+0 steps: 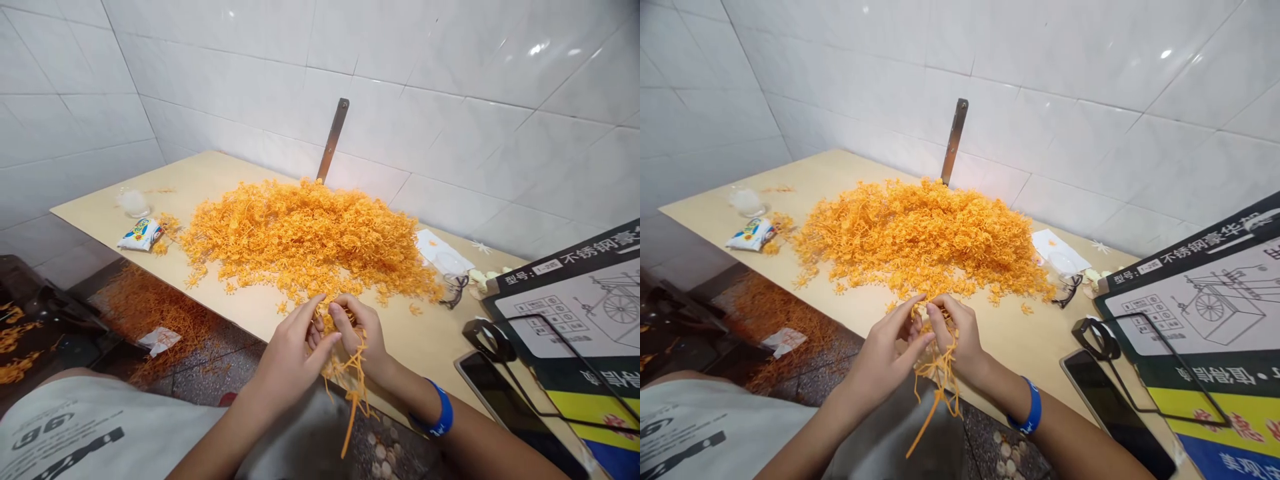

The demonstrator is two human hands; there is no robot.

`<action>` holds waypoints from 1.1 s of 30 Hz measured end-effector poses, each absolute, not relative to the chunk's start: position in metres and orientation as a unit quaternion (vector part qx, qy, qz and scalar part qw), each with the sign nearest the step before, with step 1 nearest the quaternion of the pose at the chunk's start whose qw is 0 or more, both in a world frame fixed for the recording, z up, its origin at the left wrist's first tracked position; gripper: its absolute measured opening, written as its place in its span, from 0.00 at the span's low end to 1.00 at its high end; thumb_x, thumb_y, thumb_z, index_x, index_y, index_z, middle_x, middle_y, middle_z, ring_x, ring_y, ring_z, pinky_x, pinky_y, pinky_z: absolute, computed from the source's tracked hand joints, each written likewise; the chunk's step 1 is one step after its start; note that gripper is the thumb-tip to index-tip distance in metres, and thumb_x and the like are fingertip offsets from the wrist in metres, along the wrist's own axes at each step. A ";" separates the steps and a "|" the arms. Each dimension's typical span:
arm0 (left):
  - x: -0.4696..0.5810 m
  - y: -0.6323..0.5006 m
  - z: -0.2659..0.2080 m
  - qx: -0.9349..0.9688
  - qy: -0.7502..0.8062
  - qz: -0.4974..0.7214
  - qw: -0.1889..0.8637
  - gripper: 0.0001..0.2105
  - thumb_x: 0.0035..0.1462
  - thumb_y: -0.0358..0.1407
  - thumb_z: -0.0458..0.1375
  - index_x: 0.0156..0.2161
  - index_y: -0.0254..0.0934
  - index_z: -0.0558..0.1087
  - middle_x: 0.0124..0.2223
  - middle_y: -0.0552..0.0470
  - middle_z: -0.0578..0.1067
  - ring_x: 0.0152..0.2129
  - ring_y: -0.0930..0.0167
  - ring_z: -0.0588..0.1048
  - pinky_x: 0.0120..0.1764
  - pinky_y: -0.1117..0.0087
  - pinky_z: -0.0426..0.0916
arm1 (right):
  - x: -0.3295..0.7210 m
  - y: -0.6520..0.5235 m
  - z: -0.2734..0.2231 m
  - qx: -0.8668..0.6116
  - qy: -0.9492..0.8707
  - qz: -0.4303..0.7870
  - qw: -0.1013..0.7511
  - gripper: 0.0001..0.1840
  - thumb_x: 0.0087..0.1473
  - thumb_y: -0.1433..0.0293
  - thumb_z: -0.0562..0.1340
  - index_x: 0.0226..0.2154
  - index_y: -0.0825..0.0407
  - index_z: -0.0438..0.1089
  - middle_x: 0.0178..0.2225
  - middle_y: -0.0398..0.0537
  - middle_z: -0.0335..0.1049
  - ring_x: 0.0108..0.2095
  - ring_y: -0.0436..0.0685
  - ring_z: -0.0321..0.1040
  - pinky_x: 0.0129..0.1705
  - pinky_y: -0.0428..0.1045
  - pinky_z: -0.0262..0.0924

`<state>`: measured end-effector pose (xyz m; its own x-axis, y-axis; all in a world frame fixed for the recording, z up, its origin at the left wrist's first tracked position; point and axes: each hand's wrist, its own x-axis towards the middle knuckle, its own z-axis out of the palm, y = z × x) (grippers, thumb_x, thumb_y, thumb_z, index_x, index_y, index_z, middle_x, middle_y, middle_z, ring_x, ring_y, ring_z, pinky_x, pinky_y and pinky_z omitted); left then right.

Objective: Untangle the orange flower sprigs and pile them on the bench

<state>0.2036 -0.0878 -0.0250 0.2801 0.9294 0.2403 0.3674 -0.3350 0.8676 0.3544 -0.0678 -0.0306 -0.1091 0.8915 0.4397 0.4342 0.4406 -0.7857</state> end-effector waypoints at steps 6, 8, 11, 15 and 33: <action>0.203 -0.088 -0.019 0.716 0.449 0.384 0.373 0.07 0.63 0.35 0.51 0.37 0.36 0.70 0.32 0.52 0.73 0.29 0.72 0.70 0.33 0.71 0.62 | 0.354 -0.074 -0.016 -0.430 -0.743 0.223 0.461 0.12 0.61 0.68 0.54 0.26 0.52 0.64 0.21 0.41 0.64 0.22 0.48 0.61 0.25 0.44 0.55; 0.199 -0.087 -0.014 0.719 0.448 0.387 0.366 0.09 0.64 0.36 0.49 0.33 0.36 0.69 0.31 0.53 0.72 0.28 0.72 0.69 0.33 0.72 0.61 | 0.355 -0.073 -0.011 -0.416 -0.770 0.185 0.446 0.12 0.60 0.69 0.55 0.25 0.52 0.63 0.20 0.40 0.63 0.21 0.48 0.59 0.24 0.44 0.54; 0.191 -0.085 -0.009 0.731 0.465 0.371 0.335 0.13 0.65 0.37 0.48 0.28 0.37 0.65 0.27 0.54 0.69 0.25 0.72 0.67 0.30 0.71 0.58 | 0.359 -0.069 -0.003 -0.404 -0.806 0.155 0.404 0.13 0.60 0.69 0.55 0.24 0.52 0.62 0.20 0.41 0.62 0.21 0.48 0.59 0.24 0.44 0.52; 0.183 -0.081 -0.006 0.768 0.470 0.331 0.283 0.13 0.65 0.36 0.47 0.27 0.38 0.62 0.25 0.55 0.67 0.24 0.72 0.66 0.29 0.70 0.55 | 0.367 -0.060 0.007 -0.403 -0.849 0.130 0.317 0.17 0.63 0.67 0.52 0.23 0.52 0.62 0.19 0.42 0.61 0.20 0.48 0.58 0.24 0.45 0.50; 0.175 -0.055 -0.023 0.734 0.541 0.328 0.247 0.13 0.63 0.33 0.45 0.42 0.35 0.72 0.34 0.47 0.74 0.32 0.66 0.72 0.36 0.67 0.65 | 0.432 0.000 0.116 -0.482 -0.777 -0.029 0.403 0.23 0.60 0.55 0.54 0.20 0.52 0.61 0.17 0.41 0.55 0.19 0.46 0.50 0.23 0.47 0.45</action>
